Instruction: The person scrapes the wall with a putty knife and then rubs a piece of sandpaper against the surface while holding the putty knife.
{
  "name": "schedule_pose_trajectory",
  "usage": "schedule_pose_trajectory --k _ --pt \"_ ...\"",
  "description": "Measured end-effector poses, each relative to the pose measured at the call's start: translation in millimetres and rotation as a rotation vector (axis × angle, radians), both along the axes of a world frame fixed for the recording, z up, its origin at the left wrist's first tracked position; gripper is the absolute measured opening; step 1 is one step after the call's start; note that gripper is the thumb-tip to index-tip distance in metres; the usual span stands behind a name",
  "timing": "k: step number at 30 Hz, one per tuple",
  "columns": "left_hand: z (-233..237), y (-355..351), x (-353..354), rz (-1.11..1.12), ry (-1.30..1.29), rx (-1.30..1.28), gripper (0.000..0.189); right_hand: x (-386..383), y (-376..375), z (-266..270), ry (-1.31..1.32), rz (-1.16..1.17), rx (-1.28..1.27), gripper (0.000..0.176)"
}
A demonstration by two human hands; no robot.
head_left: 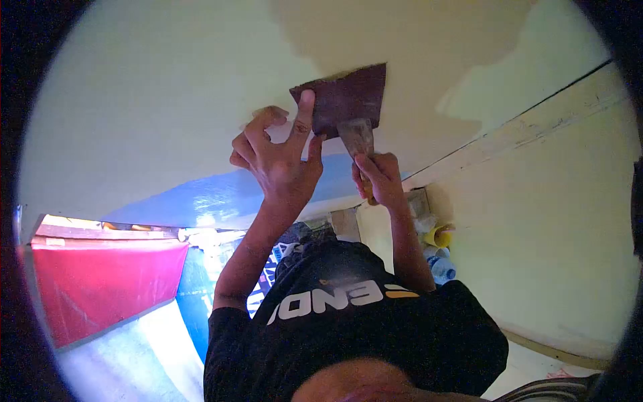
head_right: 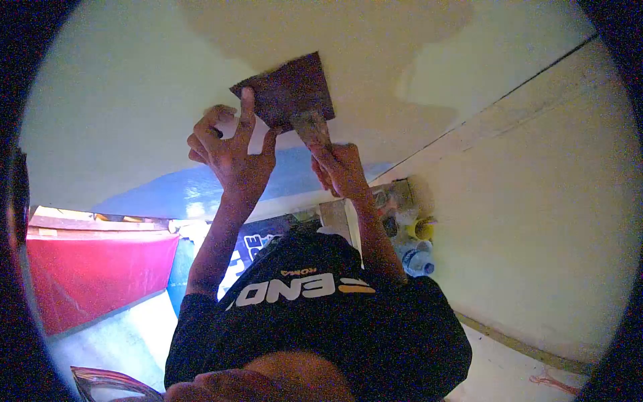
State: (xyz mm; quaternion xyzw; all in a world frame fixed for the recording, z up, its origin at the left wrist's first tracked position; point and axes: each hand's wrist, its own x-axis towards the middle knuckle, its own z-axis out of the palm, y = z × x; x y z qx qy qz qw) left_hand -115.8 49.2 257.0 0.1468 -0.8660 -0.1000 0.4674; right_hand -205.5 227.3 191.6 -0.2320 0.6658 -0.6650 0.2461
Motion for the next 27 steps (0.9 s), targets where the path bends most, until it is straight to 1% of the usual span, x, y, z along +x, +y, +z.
schedule_pose_trajectory --k 2,4,5,8,11,14,15,17,20,22,23,26,27 --pt "-2 -1 -1 0.009 0.011 -0.028 0.087 6 11 -8 -0.007 -0.007 0.066 0.045" --pt "-3 -1 -2 0.008 0.026 -0.038 0.087 14 7 18 0.086 0.048 0.057 0.045" --pt "-3 -1 -2 0.005 0.030 -0.007 0.084 22 5 32 0.121 0.063 0.053 0.045" --pt "0 4 -3 -0.017 0.037 0.067 0.079 17 -23 65 0.138 -0.008 0.023 0.046" --pt "2 0 -4 -0.026 0.044 0.061 0.079 2 -7 28 -0.066 0.085 0.010 0.046" --pt "-3 3 -2 -0.013 0.055 0.063 0.080 13 17 -5 -0.089 0.026 0.093 0.046" --pt "-3 3 -3 -0.009 0.043 0.063 0.080 20 18 -1 -0.059 0.041 0.102 0.046" --pt "-3 1 -3 0.004 0.037 0.033 0.081 28 17 26 0.012 0.059 0.106 0.046" --pt "-3 0 -5 0.016 0.050 -0.024 0.085 25 2 56 0.119 0.079 0.080 0.046" --pt "-4 -1 -4 0.010 0.048 -0.029 0.085 24 -12 66 0.085 -0.026 0.037 0.046" --pt "-4 0 -3 0.012 0.040 -0.029 0.085 24 -16 67 0.065 -0.075 0.016 0.045" --pt "-2 -2 -4 0.019 0.036 -0.037 0.085 16 -6 40 0.043 -0.011 0.048 0.046" --pt "-2 -1 -5 0.021 0.035 -0.036 0.084 15 -8 48 0.055 -0.003 0.057 0.046"
